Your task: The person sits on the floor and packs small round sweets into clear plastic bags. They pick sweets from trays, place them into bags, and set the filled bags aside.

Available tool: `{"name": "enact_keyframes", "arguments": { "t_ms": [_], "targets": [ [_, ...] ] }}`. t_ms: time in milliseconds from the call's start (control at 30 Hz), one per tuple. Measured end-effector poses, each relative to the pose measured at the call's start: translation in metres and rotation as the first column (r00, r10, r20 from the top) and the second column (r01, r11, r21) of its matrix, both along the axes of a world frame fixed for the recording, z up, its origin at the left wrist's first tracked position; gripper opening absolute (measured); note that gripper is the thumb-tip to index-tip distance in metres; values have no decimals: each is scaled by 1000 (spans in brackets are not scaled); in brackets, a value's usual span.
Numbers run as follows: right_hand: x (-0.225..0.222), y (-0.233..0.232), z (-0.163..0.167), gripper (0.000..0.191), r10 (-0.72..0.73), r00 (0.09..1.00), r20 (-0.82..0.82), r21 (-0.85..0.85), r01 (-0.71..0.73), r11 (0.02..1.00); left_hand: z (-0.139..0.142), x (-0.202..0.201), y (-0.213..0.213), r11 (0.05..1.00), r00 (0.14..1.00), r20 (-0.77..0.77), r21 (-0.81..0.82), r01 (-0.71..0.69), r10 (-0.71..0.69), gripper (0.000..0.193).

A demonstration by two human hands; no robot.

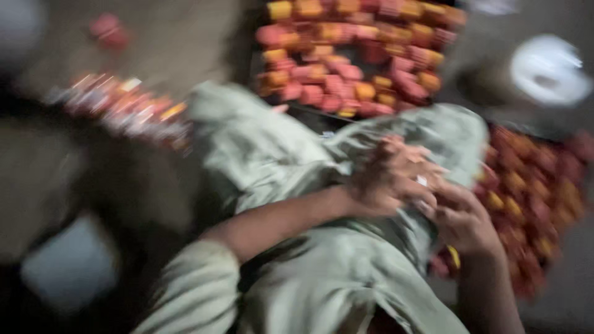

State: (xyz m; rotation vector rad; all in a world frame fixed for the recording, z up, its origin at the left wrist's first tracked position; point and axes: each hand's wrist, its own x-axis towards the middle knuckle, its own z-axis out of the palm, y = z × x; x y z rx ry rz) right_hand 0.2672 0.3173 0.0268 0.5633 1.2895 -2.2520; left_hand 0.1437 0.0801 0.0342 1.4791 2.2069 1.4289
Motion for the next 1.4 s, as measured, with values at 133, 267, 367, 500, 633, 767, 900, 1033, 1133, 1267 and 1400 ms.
{"name": "enact_keyframes", "arguments": {
  "t_ms": [133,267,367,500,633,767,900,1033,1133,1267,1400],
  "targets": [
    [-47,-45,29,30,325,892,-313,692,-20,722,-17,15,-53,949,943,267,188,-252,198,9],
    [-83,-87,32,32,193,898,-396,607,98,789,-25,10,-115,788,543,813,470,-397,-212,8],
    [-103,-98,19,25,484,822,-301,911,98,400,-9,-13,-210,558,303,948,305,-772,-99,42],
    [-116,-114,-10,17,666,746,-11,990,-88,115,9,-42,-352,321,512,722,401,-858,466,34],
    [-126,-154,-49,20,775,627,73,981,-184,56,-37,-72,-402,126,195,695,150,-981,692,36],
    [-161,-187,-87,22,848,520,-105,993,6,119,-118,-71,-381,232,236,308,51,-971,922,42],
    [-187,-208,-120,22,785,592,184,983,-114,-145,-164,-57,-369,17,-11,-477,53,-998,879,30],
    [-199,-229,-161,27,671,624,401,909,-177,-378,-163,-68,-371,51,49,115,-13,-999,992,33],
    [-208,-229,-180,27,702,634,324,936,-105,-336,-135,-91,-363,14,163,834,183,-983,526,27],
    [-217,-222,-175,23,728,600,333,943,-219,-251,-67,-110,-323,291,316,219,140,-947,923,20],
    [-205,-219,-147,17,781,619,76,997,-40,-65,-19,-128,-239,672,477,685,-25,-740,550,27]
  ]
}}
